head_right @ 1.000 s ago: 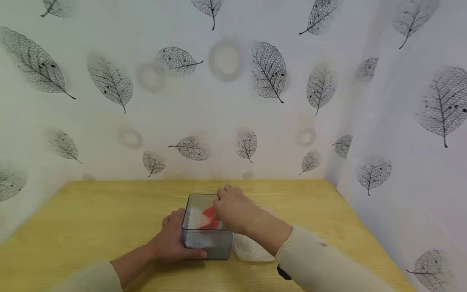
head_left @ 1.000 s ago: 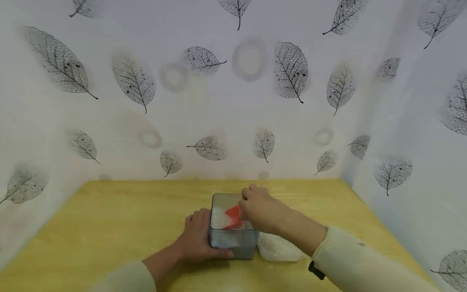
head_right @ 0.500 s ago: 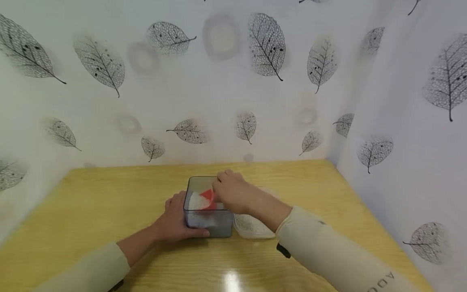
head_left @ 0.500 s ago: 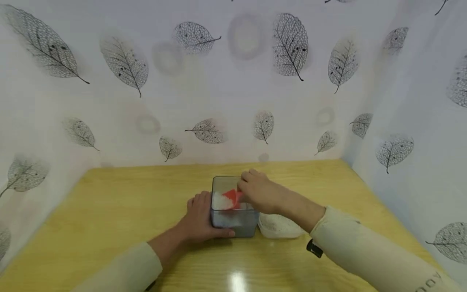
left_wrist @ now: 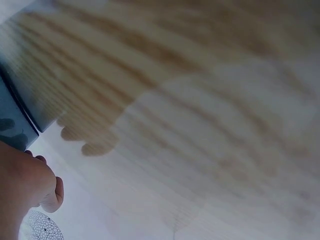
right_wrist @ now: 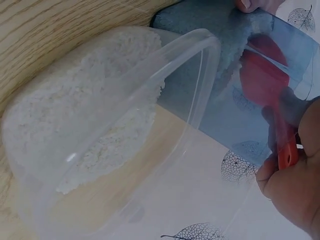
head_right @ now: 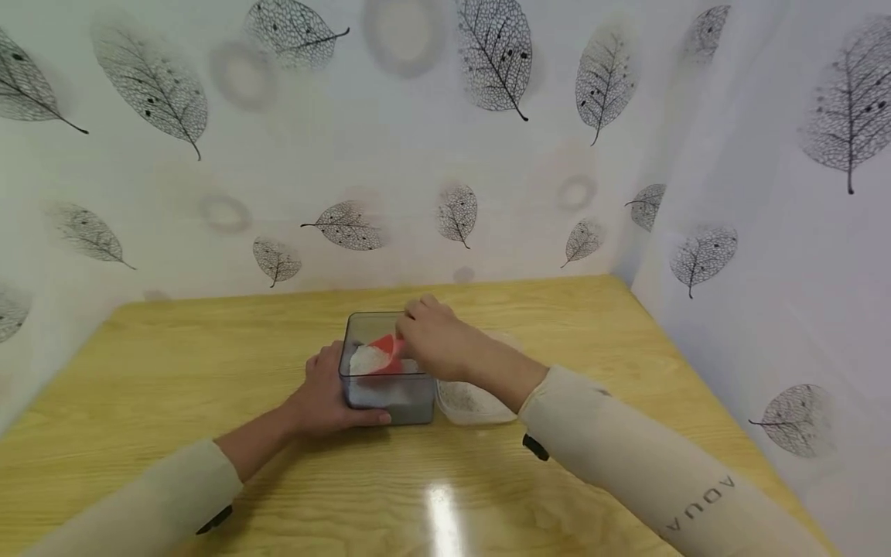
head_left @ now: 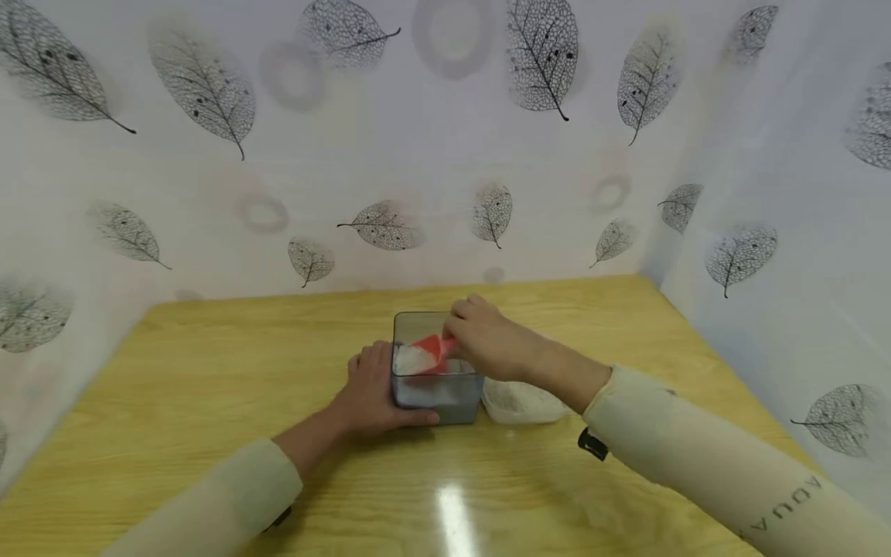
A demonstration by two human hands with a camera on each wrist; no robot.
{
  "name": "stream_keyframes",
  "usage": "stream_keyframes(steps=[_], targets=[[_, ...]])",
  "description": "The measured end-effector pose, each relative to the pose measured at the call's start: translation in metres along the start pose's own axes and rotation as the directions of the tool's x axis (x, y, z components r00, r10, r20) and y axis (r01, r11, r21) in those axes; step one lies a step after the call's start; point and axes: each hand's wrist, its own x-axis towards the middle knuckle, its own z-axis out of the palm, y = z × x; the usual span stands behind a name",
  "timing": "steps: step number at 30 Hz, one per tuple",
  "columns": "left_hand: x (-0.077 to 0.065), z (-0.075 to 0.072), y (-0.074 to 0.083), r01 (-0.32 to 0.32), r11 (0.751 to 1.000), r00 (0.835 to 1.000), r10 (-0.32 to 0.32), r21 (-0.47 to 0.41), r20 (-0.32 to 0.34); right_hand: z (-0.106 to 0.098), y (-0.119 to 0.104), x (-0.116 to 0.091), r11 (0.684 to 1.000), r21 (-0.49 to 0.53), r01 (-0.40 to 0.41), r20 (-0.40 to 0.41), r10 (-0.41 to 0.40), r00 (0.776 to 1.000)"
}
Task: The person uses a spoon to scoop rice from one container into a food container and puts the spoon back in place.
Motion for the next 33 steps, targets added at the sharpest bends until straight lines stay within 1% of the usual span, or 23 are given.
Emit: stream_keyframes(steps=[4,9,15,21,24,29,33], targets=[[0.001,-0.001,0.001,0.003,1.0,1.0,-0.003,0.003,0.004,0.0,0.002,-0.001,1.0,0.012,-0.023,-0.001,0.023,1.0],[0.0,0.0,0.002,0.01,1.0,1.0,-0.01,-0.012,0.004,0.0,0.002,-0.007,0.996,0.062,-0.065,0.006,0.065,0.998],[-0.003,0.001,-0.001,0.013,1.0,1.0,-0.013,0.0,-0.005,0.001,0.001,-0.013,0.99,0.13,-0.06,-0.03,0.064,0.997],[-0.002,0.001,0.001,0.0,1.0,1.0,0.0,0.005,-0.004,0.0,0.004,-0.021,0.978,0.187,-0.091,-0.054,0.102,0.993],[-0.002,0.001,0.002,-0.003,1.0,1.0,0.003,-0.003,-0.006,0.001,0.006,-0.024,0.973,0.211,-0.093,-0.087,0.114,0.99],[-0.003,0.002,0.001,-0.017,1.0,0.999,0.017,-0.005,-0.027,0.002,0.012,-0.028,0.966,0.239,-0.098,-0.162,0.139,0.977],[-0.005,0.001,0.0,-0.01,1.0,1.0,0.01,0.004,-0.028,0.001,0.016,-0.032,0.962,0.251,-0.106,-0.181,0.155,0.971]])
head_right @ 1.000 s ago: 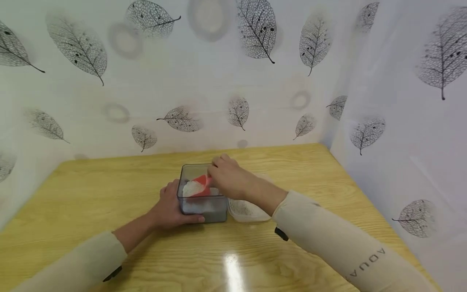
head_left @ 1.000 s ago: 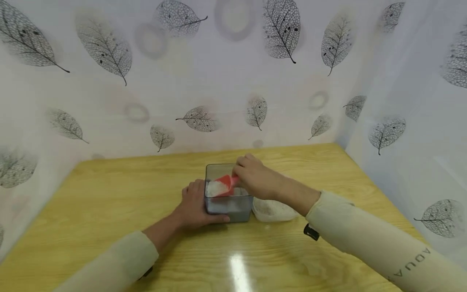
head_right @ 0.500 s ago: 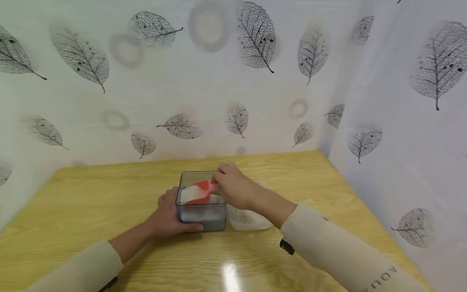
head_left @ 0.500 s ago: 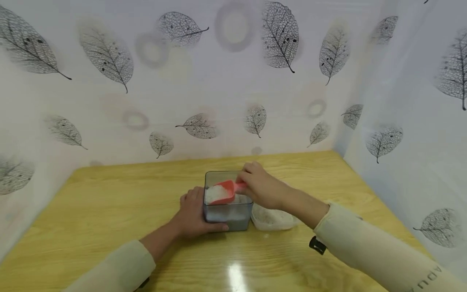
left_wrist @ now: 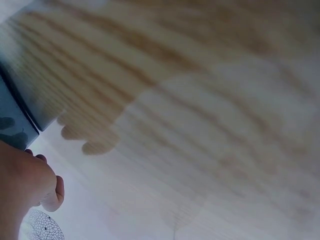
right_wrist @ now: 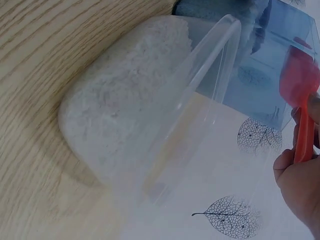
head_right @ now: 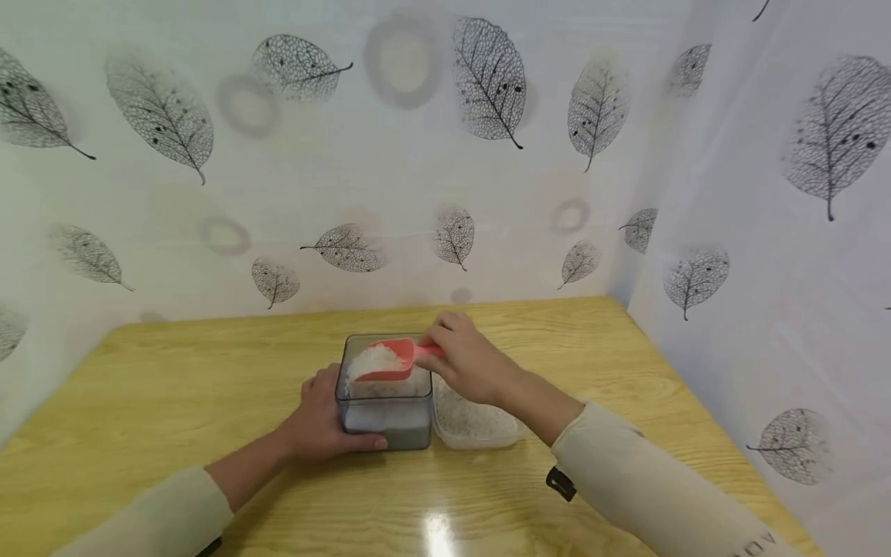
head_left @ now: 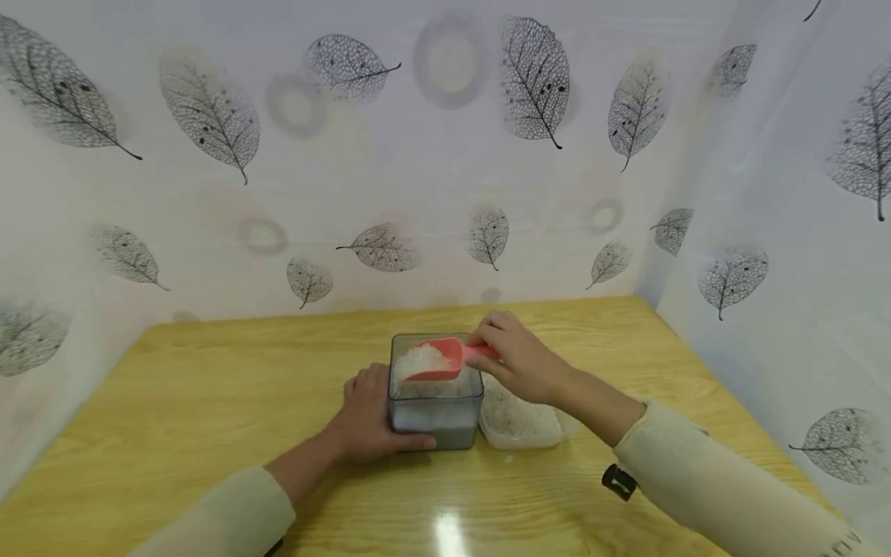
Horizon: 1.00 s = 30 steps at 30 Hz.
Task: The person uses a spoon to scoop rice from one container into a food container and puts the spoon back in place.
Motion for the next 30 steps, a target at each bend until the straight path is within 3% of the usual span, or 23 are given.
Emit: stream_keyframes(steps=[9,20,30], targets=[[-0.005,0.001,-0.002,0.006,1.0,1.0,-0.006,-0.003,0.01,-0.008,0.006,-0.01,0.999,0.019,0.03,-0.072,-0.028,0.997],[-0.001,0.001,-0.002,0.004,1.0,1.0,-0.004,0.026,-0.004,-0.033,0.018,-0.021,1.0,-0.002,0.02,-0.145,-0.02,0.989],[-0.001,0.0,0.001,-0.004,1.0,1.0,0.004,0.03,-0.008,-0.048,0.037,-0.047,0.998,-0.053,0.036,-0.207,-0.046,0.977]])
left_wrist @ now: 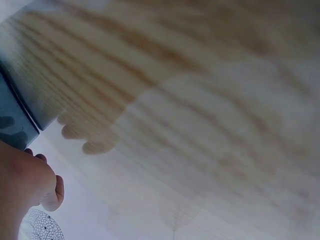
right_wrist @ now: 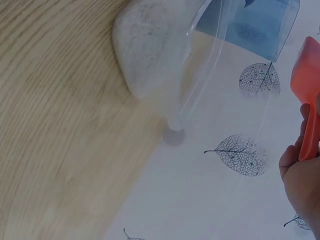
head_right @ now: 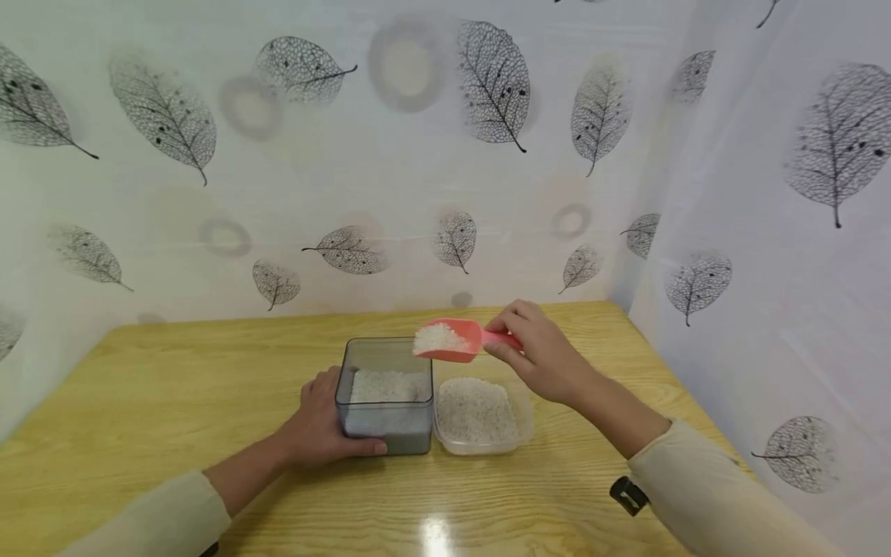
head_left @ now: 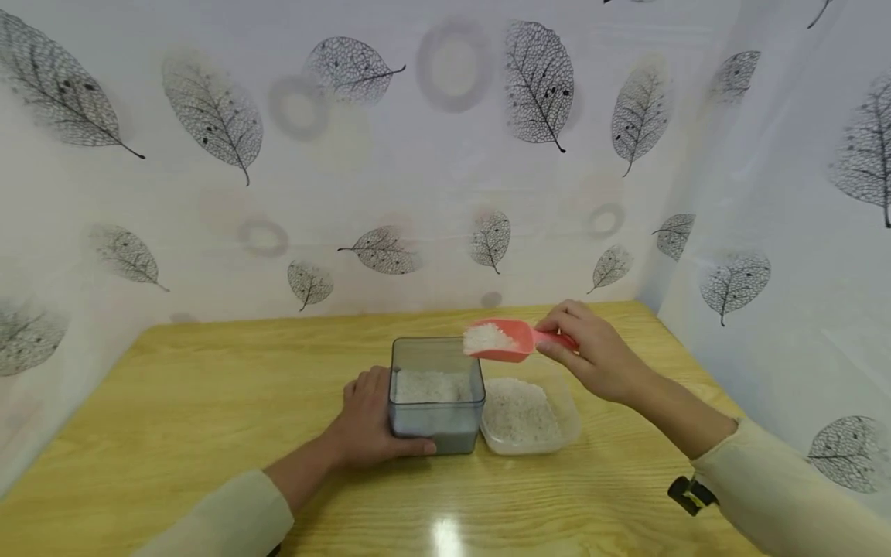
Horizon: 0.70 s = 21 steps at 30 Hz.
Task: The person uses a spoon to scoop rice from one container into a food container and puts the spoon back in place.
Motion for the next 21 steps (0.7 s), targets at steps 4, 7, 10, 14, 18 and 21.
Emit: stream_keyframes(steps=[4,7,10,14,18,21], targets=[[-0.001,-0.002,-0.002,0.01,1.0,1.0,-0.01,-0.015,0.013,-0.004,0.007,-0.011,1.0,-0.025,-0.001,-0.002,0.001,1.0],[0.003,0.001,0.001,0.015,1.0,0.999,-0.014,-0.026,0.034,-0.012,0.014,-0.023,0.998,-0.065,-0.012,0.003,0.012,1.0],[0.005,0.004,0.004,0.016,0.999,0.999,-0.014,-0.047,0.043,-0.02,0.022,-0.034,0.995,-0.099,-0.012,-0.003,0.012,1.0],[0.0,0.0,0.0,0.026,0.998,1.0,-0.025,-0.055,0.01,-0.018,0.029,-0.038,0.995,-0.098,0.006,0.006,-0.005,1.0],[-0.003,-0.002,-0.003,0.024,0.999,1.0,-0.024,-0.037,-0.003,-0.019,0.036,-0.043,0.992,-0.124,0.017,0.029,-0.014,0.999],[-0.001,0.0,-0.002,0.011,1.0,1.0,-0.01,-0.029,0.015,-0.025,0.041,-0.05,0.987,-0.159,0.023,0.037,-0.017,0.999]])
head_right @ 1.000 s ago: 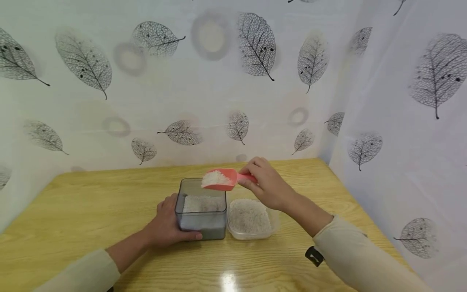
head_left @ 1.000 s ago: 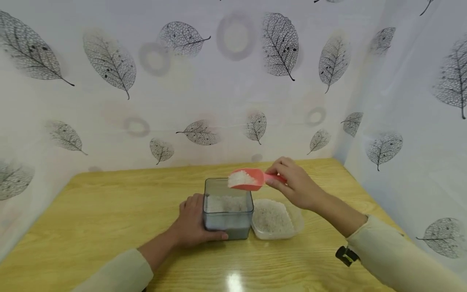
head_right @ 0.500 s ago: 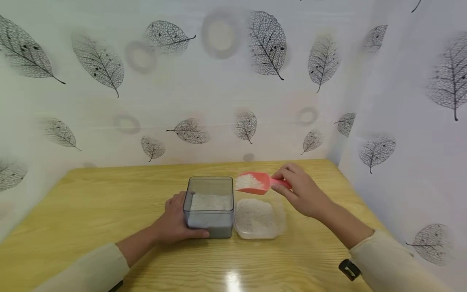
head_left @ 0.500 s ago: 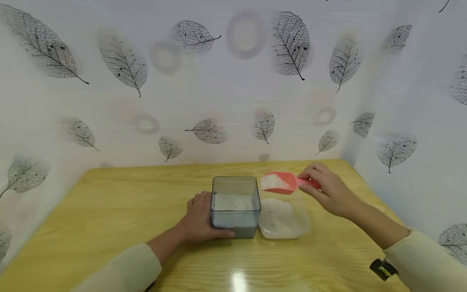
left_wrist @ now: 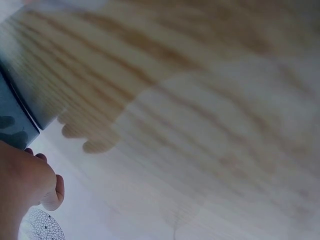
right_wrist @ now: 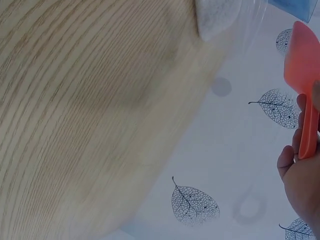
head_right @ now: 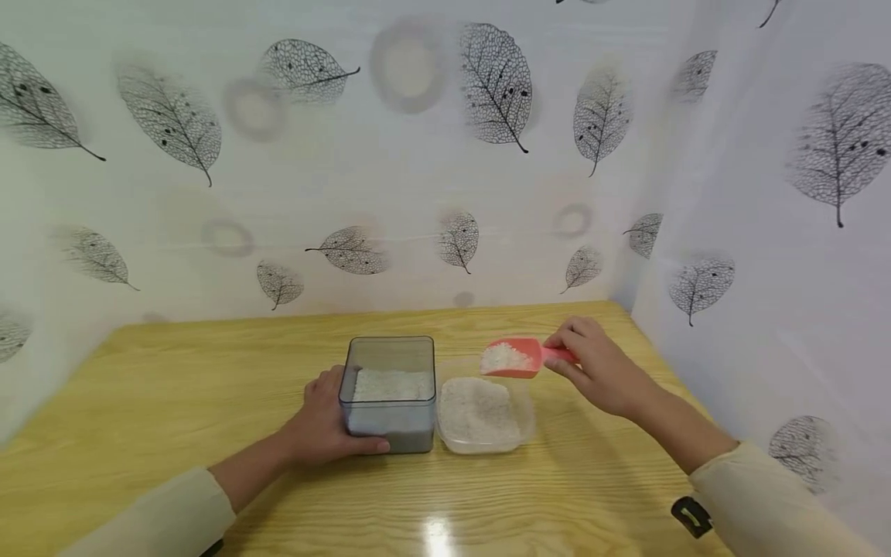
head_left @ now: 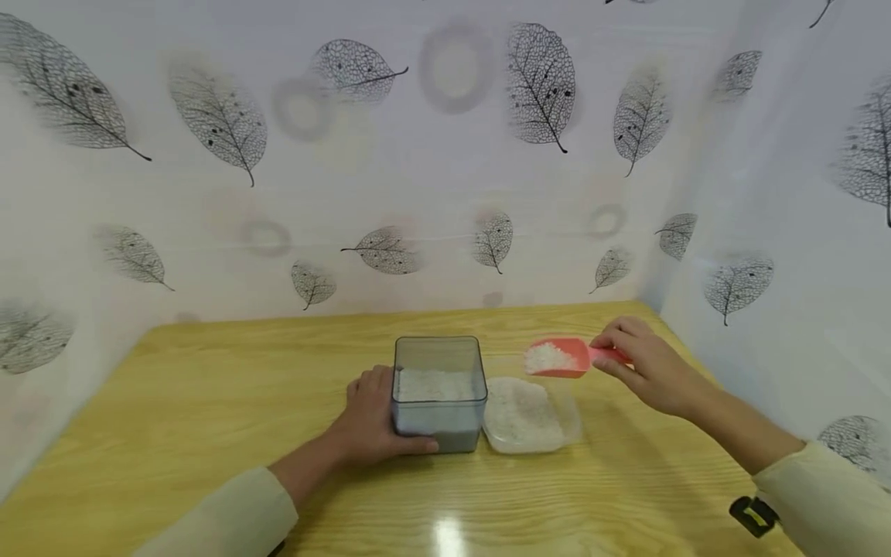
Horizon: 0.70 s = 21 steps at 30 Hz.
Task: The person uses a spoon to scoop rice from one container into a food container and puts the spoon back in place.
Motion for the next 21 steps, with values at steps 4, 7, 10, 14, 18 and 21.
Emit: stream_keyframes(steps=[4,7,10,14,18,21], targets=[[0.003,0.001,0.002,-0.004,1.0,1.0,0.004,0.004,0.014,-0.005,0.006,-0.006,1.0,-0.019,0.023,0.014,-0.023,1.0],[0.003,0.0,0.004,-0.002,1.0,1.0,0.002,0.007,0.014,-0.007,0.011,-0.009,0.998,-0.032,0.056,0.022,-0.055,0.998],[0.003,0.0,0.005,0.0,1.0,1.0,0.0,0.009,0.015,-0.008,0.016,-0.011,0.994,-0.058,0.092,0.02,-0.091,0.996],[0.002,-0.001,0.005,0.003,1.0,1.0,-0.003,0.005,0.018,-0.009,0.021,-0.012,0.986,-0.106,0.13,0.019,-0.129,0.991],[0.002,-0.001,0.004,0.007,1.0,1.0,-0.007,0.008,0.017,-0.011,0.024,-0.01,0.975,-0.137,0.173,0.017,-0.172,0.985],[0.001,-0.002,0.003,0.011,1.0,1.0,-0.011,0.013,0.014,-0.014,0.024,-0.008,0.965,-0.162,0.208,0.013,-0.208,0.978]])
